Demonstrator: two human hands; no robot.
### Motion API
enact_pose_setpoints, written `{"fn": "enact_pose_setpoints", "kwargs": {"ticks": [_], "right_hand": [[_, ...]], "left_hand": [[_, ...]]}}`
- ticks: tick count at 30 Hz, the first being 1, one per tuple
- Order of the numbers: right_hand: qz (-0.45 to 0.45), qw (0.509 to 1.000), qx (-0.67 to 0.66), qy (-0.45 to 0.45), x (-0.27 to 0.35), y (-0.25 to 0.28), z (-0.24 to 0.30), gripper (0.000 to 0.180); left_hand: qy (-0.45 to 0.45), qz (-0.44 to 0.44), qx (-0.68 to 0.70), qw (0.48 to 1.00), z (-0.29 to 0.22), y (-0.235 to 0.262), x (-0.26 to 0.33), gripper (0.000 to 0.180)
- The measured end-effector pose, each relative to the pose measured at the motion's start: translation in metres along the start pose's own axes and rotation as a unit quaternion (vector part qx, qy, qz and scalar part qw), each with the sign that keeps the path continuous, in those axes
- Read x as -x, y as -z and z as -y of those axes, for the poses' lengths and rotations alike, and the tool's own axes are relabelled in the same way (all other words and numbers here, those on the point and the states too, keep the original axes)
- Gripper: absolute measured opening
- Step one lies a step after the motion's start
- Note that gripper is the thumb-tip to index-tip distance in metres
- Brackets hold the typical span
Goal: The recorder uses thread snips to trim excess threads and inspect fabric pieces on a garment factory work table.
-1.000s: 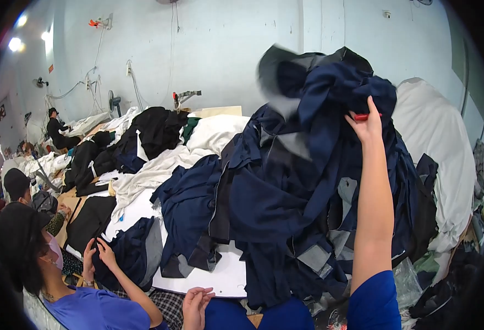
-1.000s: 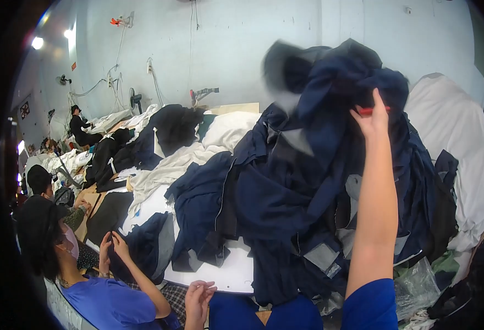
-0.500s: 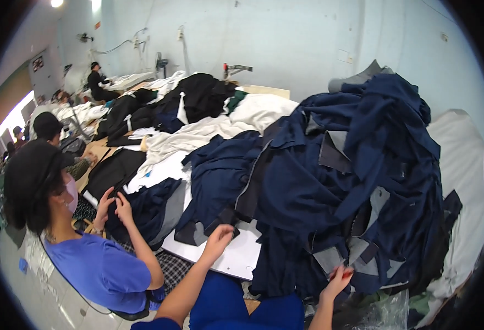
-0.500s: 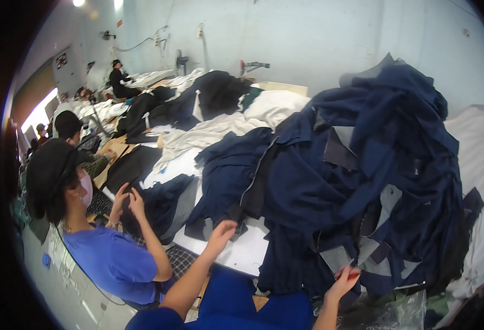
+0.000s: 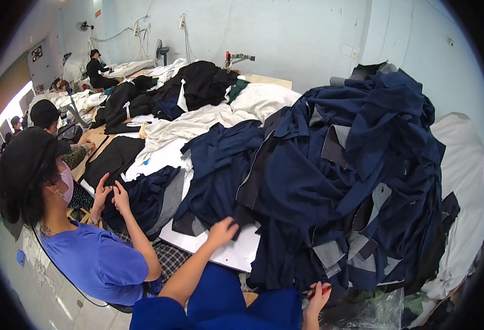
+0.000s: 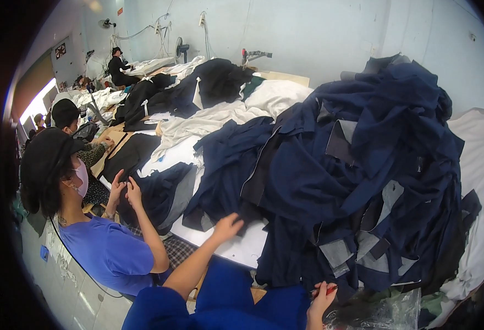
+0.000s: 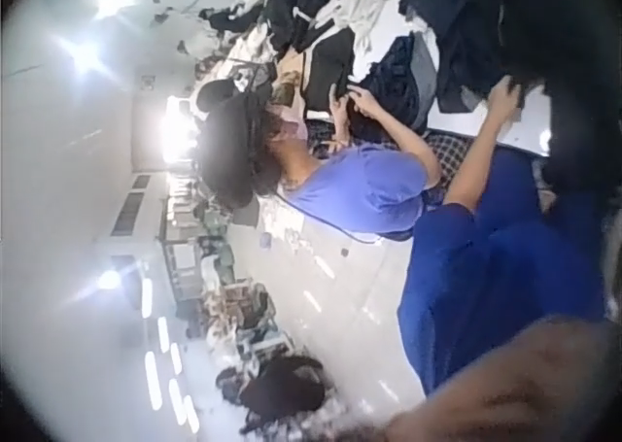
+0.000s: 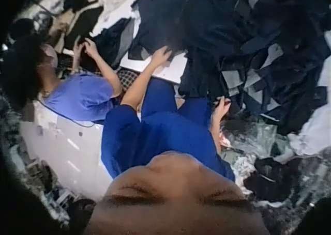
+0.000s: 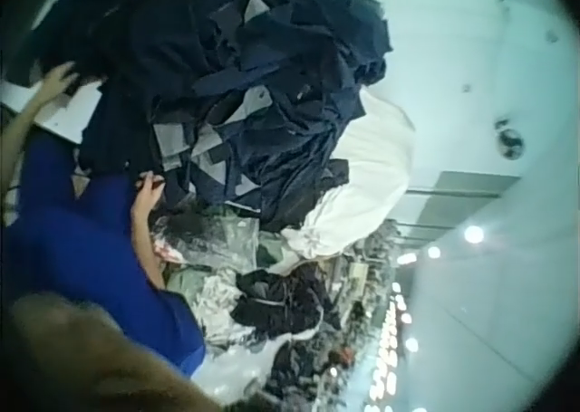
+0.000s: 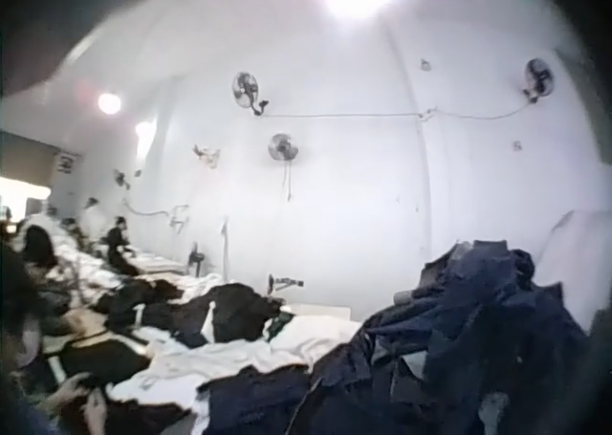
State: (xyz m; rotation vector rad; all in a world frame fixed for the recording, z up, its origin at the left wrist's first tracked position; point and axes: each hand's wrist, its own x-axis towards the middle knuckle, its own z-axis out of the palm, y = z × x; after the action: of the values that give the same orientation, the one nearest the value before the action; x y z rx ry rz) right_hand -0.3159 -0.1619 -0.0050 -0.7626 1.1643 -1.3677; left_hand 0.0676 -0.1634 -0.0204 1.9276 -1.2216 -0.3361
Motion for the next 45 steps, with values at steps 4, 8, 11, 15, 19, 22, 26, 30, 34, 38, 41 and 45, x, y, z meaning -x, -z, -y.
{"fn": "enact_pose_setpoints", "kwargs": {"ticks": [4, 8, 11, 15, 19, 22, 26, 30, 34, 38, 41, 45], "right_hand": [[0.101, 0.994, 0.006, -0.052, -0.004, -0.03, -0.003, 0.014], [0.235, 0.966, 0.079, -0.07, -0.004, -0.074, -0.028, 0.022], [0.31, 0.887, 0.342, 0.022, 0.005, -0.096, -0.05, 0.052], [0.38, 0.806, 0.453, 0.04, 0.031, -0.08, -0.078, 0.038], [0.399, 0.825, 0.399, -0.038, 0.049, -0.055, -0.064, 0.028], [0.349, 0.893, 0.273, -0.074, 0.042, -0.035, -0.041, 0.029], [0.235, 0.947, 0.162, -0.146, 0.029, -0.016, -0.002, 0.032], [0.115, 0.99, 0.078, -0.03, 0.008, -0.011, 0.017, 0.03], [0.043, 0.997, -0.053, -0.029, -0.005, -0.001, 0.032, 0.029], [0.25, 0.965, -0.003, -0.085, 0.0, 0.001, 0.046, 0.031], [0.548, 0.773, 0.212, -0.239, 0.0, -0.005, 0.065, 0.023], [0.453, 0.845, 0.253, -0.13, 0.007, -0.017, 0.038, 0.029]], "left_hand": [[-0.152, 0.482, -0.004, 0.863, -0.094, 0.027, 0.102, 0.034], [-0.096, 0.677, 0.206, 0.7, -0.111, 0.021, 0.151, 0.045], [-0.105, 0.476, 0.196, 0.851, -0.115, 0.034, 0.138, 0.038], [-0.045, 0.176, 0.242, 0.953, -0.096, 0.041, 0.095, 0.028], [-0.026, 0.046, 0.058, 0.997, -0.036, 0.011, 0.073, 0.056], [0.12, 0.254, 0.114, 0.953, -0.042, -0.006, 0.083, 0.073], [-0.001, 0.322, 0.061, 0.945, -0.056, -0.043, 0.136, 0.028], [-0.009, 0.534, 0.225, 0.815, -0.072, -0.044, 0.164, 0.022], [0.2, 0.409, 0.407, 0.792, -0.078, 0.011, 0.161, 0.025], [0.112, 0.423, 0.456, 0.775, -0.046, 0.066, 0.156, 0.032], [0.143, 0.599, 0.235, 0.752, -0.02, 0.079, 0.161, 0.047], [0.302, 0.335, 0.267, 0.851, -0.026, 0.039, 0.136, 0.06]]}}
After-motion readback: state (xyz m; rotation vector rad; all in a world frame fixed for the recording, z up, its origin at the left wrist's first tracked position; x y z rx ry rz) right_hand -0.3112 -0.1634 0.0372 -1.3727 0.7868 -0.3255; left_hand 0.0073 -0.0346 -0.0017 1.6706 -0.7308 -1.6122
